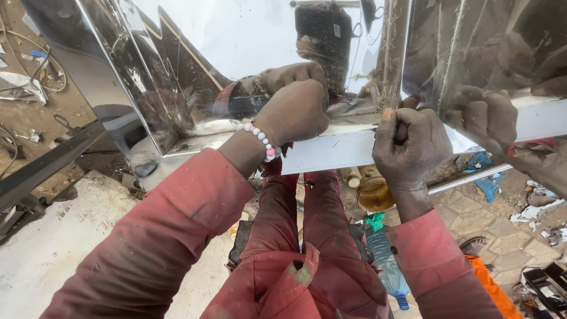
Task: Peeling off the protective plastic film from a newly fabricated stainless steel sink.
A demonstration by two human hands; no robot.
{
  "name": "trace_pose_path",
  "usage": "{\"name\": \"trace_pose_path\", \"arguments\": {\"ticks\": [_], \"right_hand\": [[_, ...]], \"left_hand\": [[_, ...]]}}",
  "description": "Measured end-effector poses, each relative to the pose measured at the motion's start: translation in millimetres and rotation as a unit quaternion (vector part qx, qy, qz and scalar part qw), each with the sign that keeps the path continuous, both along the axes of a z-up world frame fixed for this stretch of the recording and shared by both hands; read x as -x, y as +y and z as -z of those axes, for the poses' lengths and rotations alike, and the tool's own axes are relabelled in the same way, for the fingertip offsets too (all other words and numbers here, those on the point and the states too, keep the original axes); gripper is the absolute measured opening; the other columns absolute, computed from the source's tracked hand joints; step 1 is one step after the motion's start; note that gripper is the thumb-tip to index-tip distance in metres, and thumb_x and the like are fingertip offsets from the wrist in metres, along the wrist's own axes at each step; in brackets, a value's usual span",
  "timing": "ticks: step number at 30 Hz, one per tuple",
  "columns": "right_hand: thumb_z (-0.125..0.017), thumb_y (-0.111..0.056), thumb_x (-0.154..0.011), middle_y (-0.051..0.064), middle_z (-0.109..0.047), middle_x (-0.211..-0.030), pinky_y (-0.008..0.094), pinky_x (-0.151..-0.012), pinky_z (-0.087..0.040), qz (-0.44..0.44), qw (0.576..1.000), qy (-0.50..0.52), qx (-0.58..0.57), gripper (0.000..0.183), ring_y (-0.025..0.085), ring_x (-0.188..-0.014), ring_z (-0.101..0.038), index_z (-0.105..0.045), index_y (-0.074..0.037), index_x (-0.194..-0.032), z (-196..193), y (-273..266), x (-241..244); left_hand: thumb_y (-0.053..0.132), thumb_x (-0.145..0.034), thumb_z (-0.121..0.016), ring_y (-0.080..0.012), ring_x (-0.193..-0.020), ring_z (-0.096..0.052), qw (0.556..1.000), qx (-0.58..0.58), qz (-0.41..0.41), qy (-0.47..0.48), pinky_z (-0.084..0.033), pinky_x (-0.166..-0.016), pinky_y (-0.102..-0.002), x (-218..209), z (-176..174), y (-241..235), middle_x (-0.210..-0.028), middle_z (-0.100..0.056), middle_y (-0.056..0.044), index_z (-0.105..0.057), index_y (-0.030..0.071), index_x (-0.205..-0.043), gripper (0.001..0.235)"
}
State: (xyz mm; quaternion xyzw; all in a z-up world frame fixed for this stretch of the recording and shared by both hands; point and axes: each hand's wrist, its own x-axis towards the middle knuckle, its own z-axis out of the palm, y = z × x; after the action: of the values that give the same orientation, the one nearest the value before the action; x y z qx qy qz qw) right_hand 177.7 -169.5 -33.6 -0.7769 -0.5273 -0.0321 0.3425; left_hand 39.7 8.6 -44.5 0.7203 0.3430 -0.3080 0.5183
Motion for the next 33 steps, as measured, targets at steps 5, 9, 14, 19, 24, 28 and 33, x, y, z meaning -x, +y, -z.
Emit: {"name": "trace_pose_path", "arguments": {"ticks": [5, 9, 14, 19, 24, 28, 33], "right_hand": [[-0.077, -0.011, -0.102, -0.003, -0.036, -0.06, 0.037, -0.06, -0.052, 0.008, 1.0, 0.002, -0.001, 0.019, 0.023, -0.054, -0.051, -0.069, -0.006, -0.086, 1, -1, 1], [-0.077, -0.012, -0.102, -0.002, -0.036, -0.06, 0.036, -0.06, -0.05, 0.011, 1.0, 0.002, -0.001, 0.019, 0.023, -0.053, -0.051, -0.068, -0.007, -0.086, 3, -3, 1], [-0.076, -0.013, -0.102, -0.003, -0.036, -0.06, 0.036, -0.06, -0.051, 0.018, 1.0, 0.003, 0.0, 0.019, 0.022, -0.053, -0.05, -0.069, -0.008, -0.086, 3, -3, 1], [-0.077, -0.013, -0.101, -0.002, -0.035, -0.06, 0.035, -0.061, -0.052, 0.013, 1.0, 0.004, -0.01, 0.019, 0.022, -0.052, -0.05, -0.07, -0.008, -0.085, 2, -2, -1], [-0.076, -0.012, -0.101, -0.002, -0.034, -0.06, 0.035, -0.06, -0.051, 0.004, 1.0, 0.002, -0.017, 0.017, 0.023, -0.052, -0.049, -0.069, -0.008, -0.085, 2, -1, -1], [-0.076, -0.011, -0.101, -0.003, -0.036, -0.06, 0.037, -0.06, -0.051, 0.004, 1.0, 0.002, -0.008, 0.016, 0.023, -0.053, -0.05, -0.069, -0.007, -0.086, 0, -1, -2], [-0.077, -0.013, -0.101, -0.002, -0.035, -0.059, 0.037, -0.059, -0.05, 0.008, 1.0, 0.002, -0.005, 0.018, 0.023, -0.052, -0.05, -0.069, -0.007, -0.085, 1, -2, -2]], "left_hand": [[0.006, -0.074, -0.058, -0.0293, -0.056, -0.071, 0.999, 0.024, 0.018, 0.011, -0.06, -0.06, -0.042, -4, 15, -3, -0.056, -0.064, -0.013, -0.075, 0.004, -0.068, 0.018], [0.007, -0.077, -0.051, -0.0317, -0.07, -0.07, 0.986, 0.12, -0.083, 0.082, -0.055, -0.065, -0.046, 7, 37, -14, -0.069, -0.065, -0.021, -0.073, -0.009, -0.083, 0.028], [0.017, -0.077, -0.059, -0.0265, -0.052, -0.065, 0.971, 0.149, -0.162, 0.093, -0.055, -0.051, -0.039, 20, 24, -6, -0.065, -0.064, -0.015, -0.075, 0.002, -0.086, 0.024], [0.026, -0.09, -0.061, -0.0409, -0.071, -0.075, 0.996, 0.05, -0.05, 0.047, -0.059, -0.062, -0.051, 5, -39, 4, -0.074, -0.07, -0.022, -0.078, -0.003, -0.09, 0.033], [0.007, -0.076, -0.062, -0.0248, -0.043, -0.065, 0.993, -0.121, 0.006, -0.006, -0.056, -0.042, -0.034, 1, -28, -11, -0.049, -0.058, -0.011, -0.072, 0.004, -0.063, 0.017], [0.005, -0.075, -0.063, -0.0303, -0.056, -0.071, 0.991, -0.126, 0.039, -0.034, -0.061, -0.05, -0.043, 2, -44, -11, -0.065, -0.066, -0.018, -0.077, -0.002, -0.073, 0.016], [0.004, -0.082, -0.056, -0.0291, -0.054, -0.069, 0.996, -0.076, -0.023, -0.04, -0.059, -0.049, -0.041, 5, -43, -1, -0.064, -0.062, -0.018, -0.074, -0.007, -0.078, 0.021]]}}
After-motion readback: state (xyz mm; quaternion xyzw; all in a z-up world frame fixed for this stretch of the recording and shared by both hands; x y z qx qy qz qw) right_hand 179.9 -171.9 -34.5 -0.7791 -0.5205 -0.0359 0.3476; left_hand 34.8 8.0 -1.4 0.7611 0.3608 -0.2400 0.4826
